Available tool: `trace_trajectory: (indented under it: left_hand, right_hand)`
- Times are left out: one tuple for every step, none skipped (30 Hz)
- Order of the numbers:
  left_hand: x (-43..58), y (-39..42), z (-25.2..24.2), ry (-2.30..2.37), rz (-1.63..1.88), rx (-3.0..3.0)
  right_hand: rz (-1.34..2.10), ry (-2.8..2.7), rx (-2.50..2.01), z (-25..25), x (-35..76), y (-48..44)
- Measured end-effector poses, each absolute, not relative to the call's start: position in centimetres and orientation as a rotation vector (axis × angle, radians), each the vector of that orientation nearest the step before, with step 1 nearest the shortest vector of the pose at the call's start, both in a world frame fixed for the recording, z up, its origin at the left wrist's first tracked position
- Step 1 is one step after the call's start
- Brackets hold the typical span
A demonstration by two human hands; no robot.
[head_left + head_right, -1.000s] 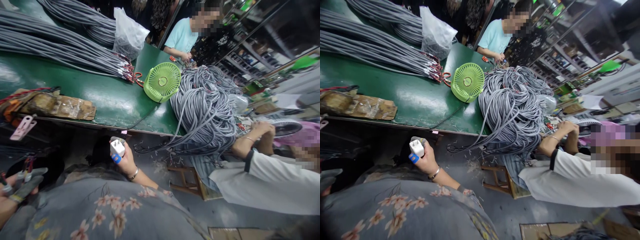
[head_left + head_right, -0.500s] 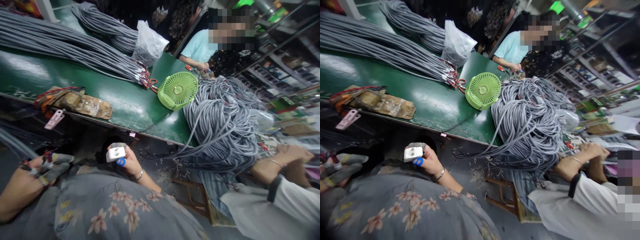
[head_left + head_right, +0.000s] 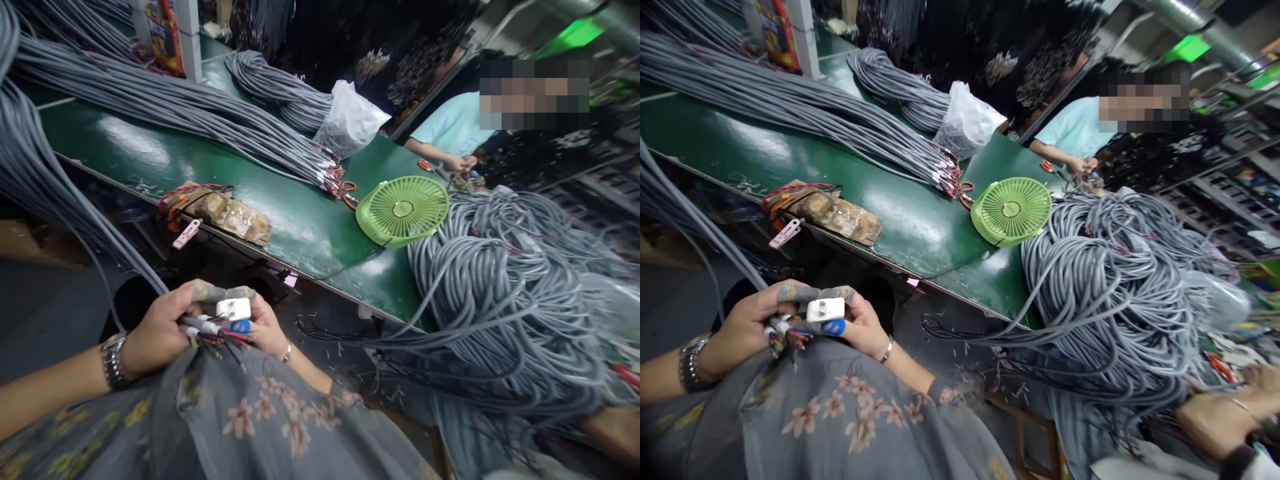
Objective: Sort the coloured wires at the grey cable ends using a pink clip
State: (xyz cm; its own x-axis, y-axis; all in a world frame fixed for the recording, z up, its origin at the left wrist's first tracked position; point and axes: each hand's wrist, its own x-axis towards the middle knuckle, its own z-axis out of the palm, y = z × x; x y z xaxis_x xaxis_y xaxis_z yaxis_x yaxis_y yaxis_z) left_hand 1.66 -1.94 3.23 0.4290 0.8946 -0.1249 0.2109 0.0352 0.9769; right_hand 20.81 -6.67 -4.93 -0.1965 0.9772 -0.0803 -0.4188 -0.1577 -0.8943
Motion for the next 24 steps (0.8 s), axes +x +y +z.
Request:
trace_trajectory:
  left_hand:
    - [1.4,-2.0,2.9,1.037,0.706,1.524]
    - [1.2,-1.9,2.7,1.041,0.701,1.568]
    - [1.2,-1.9,2.6,1.048,0.688,1.591]
    - [1.3,-1.7,2.6,1.058,0.665,1.585]
    - [1.6,-1.6,2.7,1.067,0.64,1.557]
    - [1.9,-1.3,2.9,1.072,0.619,1.516]
    - [2.3,-1.1,3.2,1.072,0.607,1.473]
    - [2.6,-0.8,3.4,1.073,0.607,1.434]
    - [2.8,-0.6,3.4,1.079,0.617,1.408]
    - [2.9,-0.5,3.4,1.089,0.633,1.395]
    - [2.7,-0.4,3.2,1.106,0.648,1.393]
    - [2.4,-0.3,2.8,1.13,0.658,1.4]
    - [2.0,-0.3,2.4,1.162,0.665,1.413]
    - [1.5,-0.3,2.0,1.195,0.66,1.431]
    - [1.0,-0.3,1.6,1.223,0.647,1.451]
    - [0.5,-0.4,1.2,1.235,0.627,1.467]
    - [0.1,-0.4,1.0,1.229,0.61,1.476]
    - [-0.1,-0.4,0.8,1.206,0.599,1.476]
    - [-0.2,-0.4,0.8,1.173,0.596,1.468]
    - [-0.1,-0.4,0.9,1.14,0.605,1.455]
    - [0.1,-0.3,1.0,1.113,0.625,1.439]
    - [0.4,-0.3,1.2,1.101,0.649,1.423]
    - [0.7,-0.4,1.5,1.105,0.667,1.402]
    - [1.1,-0.4,1.7,1.12,0.679,1.375]
  right_hand:
    - [1.597,-0.934,-0.876,-4.9,20.8,-6.6]
    - [1.594,-0.944,-0.882,-4.9,20.7,-6.5]
    - [1.588,-0.952,-0.888,-4.9,20.6,-6.4]
    - [1.578,-0.954,-0.898,-5.0,20.5,-6.3]
    - [1.564,-0.951,-0.91,-5.2,20.4,-6.1]
    - [1.548,-0.942,-0.924,-5.3,20.2,-6.0]
    - [1.53,-0.931,-0.94,-5.5,20.1,-5.9]
    - [1.51,-0.926,-0.956,-5.6,20.0,-5.8]
    - [1.492,-0.936,-0.964,-5.6,19.9,-5.7]
    - [1.471,-0.964,-0.965,-5.6,19.9,-5.7]
    - [1.44,-1.013,-0.961,-5.4,20.0,-5.7]
    - [1.396,-1.079,-0.955,-5.2,20.1,-5.7]
    - [1.343,-1.156,-0.952,-4.9,20.3,-5.7]
    - [1.28,-1.233,-0.952,-4.7,20.5,-5.8]
    - [1.218,-1.301,-0.957,-4.4,20.7,-5.8]
    - [1.164,-1.355,-0.968,-4.3,20.9,-5.9]
    - [1.126,-1.393,-0.983,-4.1,20.9,-5.9]
    - [1.103,-1.415,-1.002,-4.1,20.9,-5.9]
    - [1.089,-1.425,-1.024,-4.1,20.9,-5.9]
    - [1.078,-1.429,-1.046,-4.1,20.8,-5.8]
    - [1.065,-1.43,-1.066,-4.2,20.7,-5.8]
    - [1.05,-1.433,-1.078,-4.3,20.5,-5.7]
    - [1.037,-1.438,-1.082,-4.3,20.4,-5.7]
    - [1.031,-1.447,-1.079,-4.3,20.4,-5.6]
